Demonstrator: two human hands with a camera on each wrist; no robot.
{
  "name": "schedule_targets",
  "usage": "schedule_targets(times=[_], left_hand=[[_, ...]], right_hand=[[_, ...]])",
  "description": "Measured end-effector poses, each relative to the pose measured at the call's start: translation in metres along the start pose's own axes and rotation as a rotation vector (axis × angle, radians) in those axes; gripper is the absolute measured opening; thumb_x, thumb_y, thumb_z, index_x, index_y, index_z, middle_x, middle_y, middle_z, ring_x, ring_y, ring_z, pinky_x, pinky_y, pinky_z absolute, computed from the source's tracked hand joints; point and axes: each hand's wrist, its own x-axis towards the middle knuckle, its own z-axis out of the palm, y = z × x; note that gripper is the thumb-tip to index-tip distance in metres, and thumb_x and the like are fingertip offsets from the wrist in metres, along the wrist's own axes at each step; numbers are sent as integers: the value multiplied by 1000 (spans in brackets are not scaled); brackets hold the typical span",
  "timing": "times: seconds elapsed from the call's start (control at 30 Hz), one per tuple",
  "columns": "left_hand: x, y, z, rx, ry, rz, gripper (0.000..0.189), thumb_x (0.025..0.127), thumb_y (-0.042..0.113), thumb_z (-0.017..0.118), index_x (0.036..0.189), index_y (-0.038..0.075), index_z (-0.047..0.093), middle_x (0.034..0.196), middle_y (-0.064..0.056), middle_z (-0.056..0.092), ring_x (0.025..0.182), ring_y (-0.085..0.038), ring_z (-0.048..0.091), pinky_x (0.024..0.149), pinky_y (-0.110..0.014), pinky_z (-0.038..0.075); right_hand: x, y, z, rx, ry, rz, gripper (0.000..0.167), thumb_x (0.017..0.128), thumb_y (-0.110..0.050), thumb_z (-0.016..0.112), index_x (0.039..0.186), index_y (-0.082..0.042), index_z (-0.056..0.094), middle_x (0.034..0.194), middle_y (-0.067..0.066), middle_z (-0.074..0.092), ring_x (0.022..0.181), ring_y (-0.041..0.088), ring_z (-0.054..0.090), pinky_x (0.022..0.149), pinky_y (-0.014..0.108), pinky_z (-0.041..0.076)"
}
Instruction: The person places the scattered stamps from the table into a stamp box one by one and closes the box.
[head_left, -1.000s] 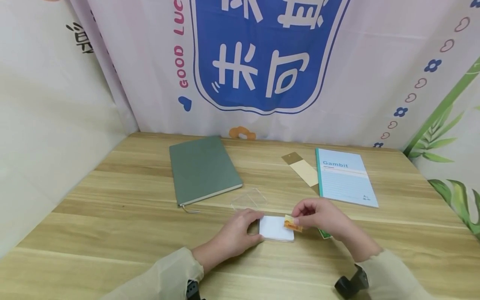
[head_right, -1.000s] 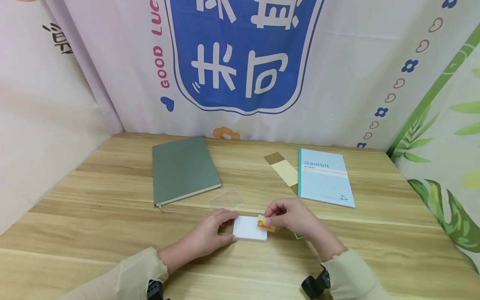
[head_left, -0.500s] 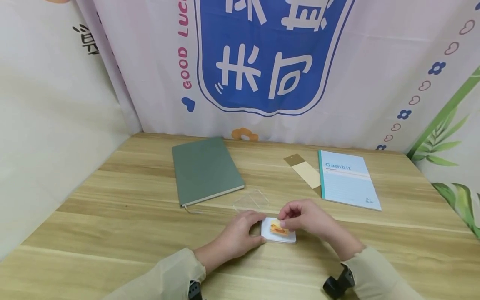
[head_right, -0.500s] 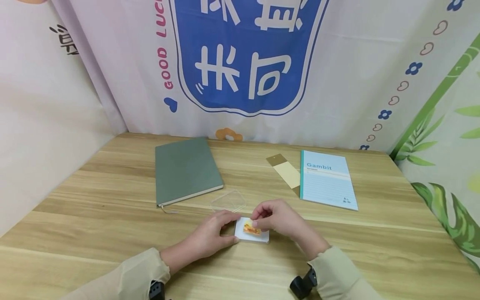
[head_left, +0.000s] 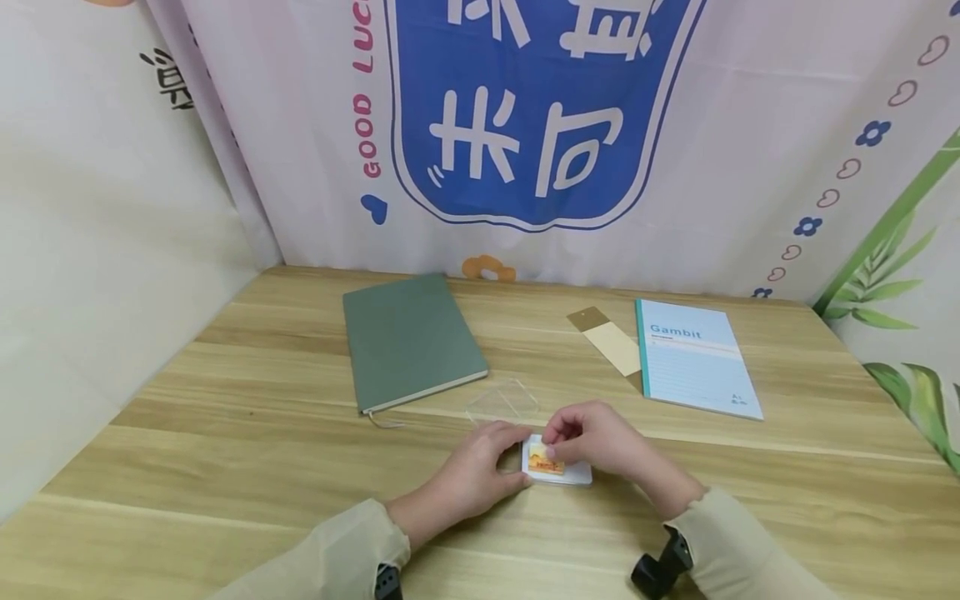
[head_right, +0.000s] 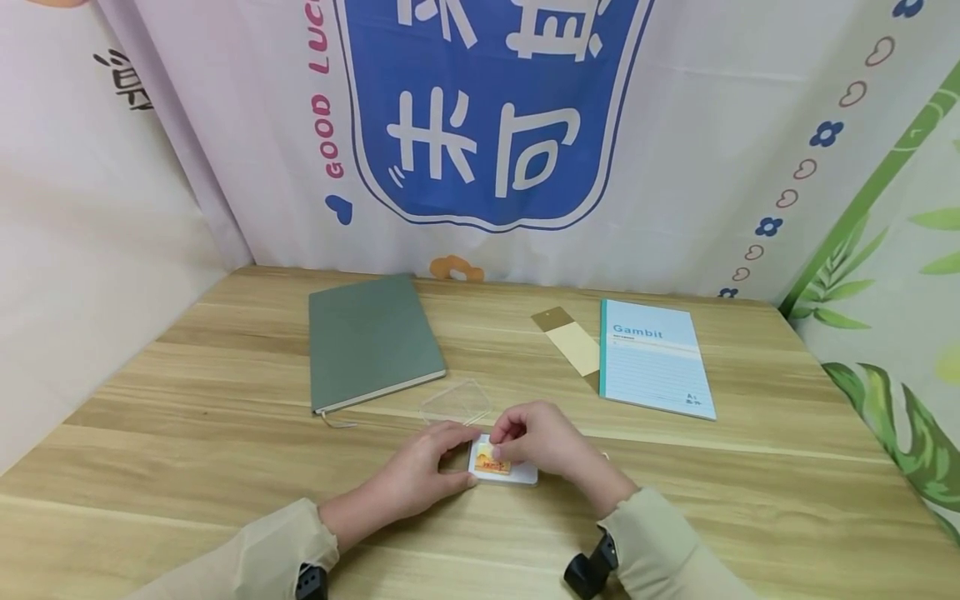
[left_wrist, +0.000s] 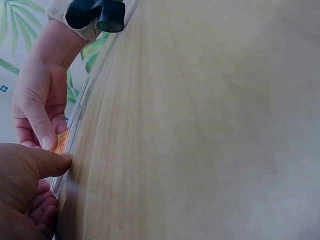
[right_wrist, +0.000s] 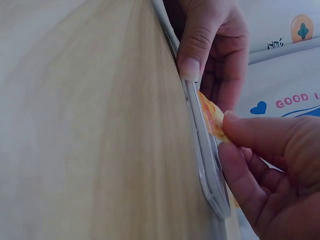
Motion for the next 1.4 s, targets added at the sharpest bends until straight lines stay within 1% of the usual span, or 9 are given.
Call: schedule_targets(times=[0.27, 0.43, 0.73, 0.9, 1.07, 1.17, 1.3, 1.4], left_hand=[[0, -1, 0, -21, -1, 5, 48, 78, 15, 73, 123, 7, 58, 121, -7, 58, 115, -24, 51, 97, -41, 43], [0, -1, 0, -16, 1, 10, 47, 78, 15, 73, 123, 8, 59, 120, -6, 58, 114, -24, 51, 97, -42, 43], [0, -1, 0, -13, 13, 22, 47, 78, 13, 73, 122, 7, 59, 119, -7, 59, 113, -24, 52, 96, -41, 43], [-1, 0, 0, -24, 5, 16, 46, 78, 14, 73, 122, 7, 59, 120, -6, 59, 114, -24, 51, 97, -42, 43], [0, 0, 1, -28, 1, 5, 46, 79, 14, 72, 122, 6, 59, 120, -7, 58, 114, -24, 51, 97, -41, 43], [1, 1, 1, -28, 1, -7, 47, 79, 14, 73, 122, 5, 59, 120, -7, 58, 114, -24, 52, 96, -41, 43], [1, 1, 2, -27, -3, -19, 48, 78, 14, 73, 123, 5, 58, 121, -7, 58, 114, -23, 51, 97, -40, 43], [0, 1, 2, -22, -2, -20, 49, 78, 14, 73, 124, 4, 58, 121, -7, 57, 115, -23, 51, 97, -40, 43]], right_hand=[[3, -4, 5, -101, 81, -63, 8, 76, -6, 73, 76, -7, 65, 69, -2, 57, 67, 11, 50, 59, 21, 43], [5, -4, 8, -161, 121, -80, 11, 74, -6, 74, 74, -8, 64, 68, -3, 57, 66, 10, 50, 57, 20, 43], [7, -6, 11, -195, 152, -74, 13, 72, -5, 75, 74, -8, 62, 68, -3, 57, 66, 10, 51, 59, 20, 44], [2, -10, 9, -191, 176, -38, 13, 73, -8, 76, 77, -9, 63, 70, -3, 57, 67, 10, 51, 60, 21, 45], [-6, -18, -3, -189, 218, -4, 13, 75, -12, 75, 82, -8, 65, 73, -2, 59, 69, 11, 52, 62, 23, 46], [-12, -19, -14, -182, 235, -17, 12, 78, -14, 73, 85, -7, 65, 75, 0, 60, 71, 12, 53, 63, 24, 47], [-22, -12, -31, -203, 238, -18, 13, 79, -16, 72, 87, -8, 66, 77, 0, 61, 73, 13, 54, 63, 24, 48], [-31, -2, -42, -233, 210, -8, 16, 79, -17, 71, 90, -7, 66, 79, 0, 60, 74, 13, 53, 64, 23, 47]])
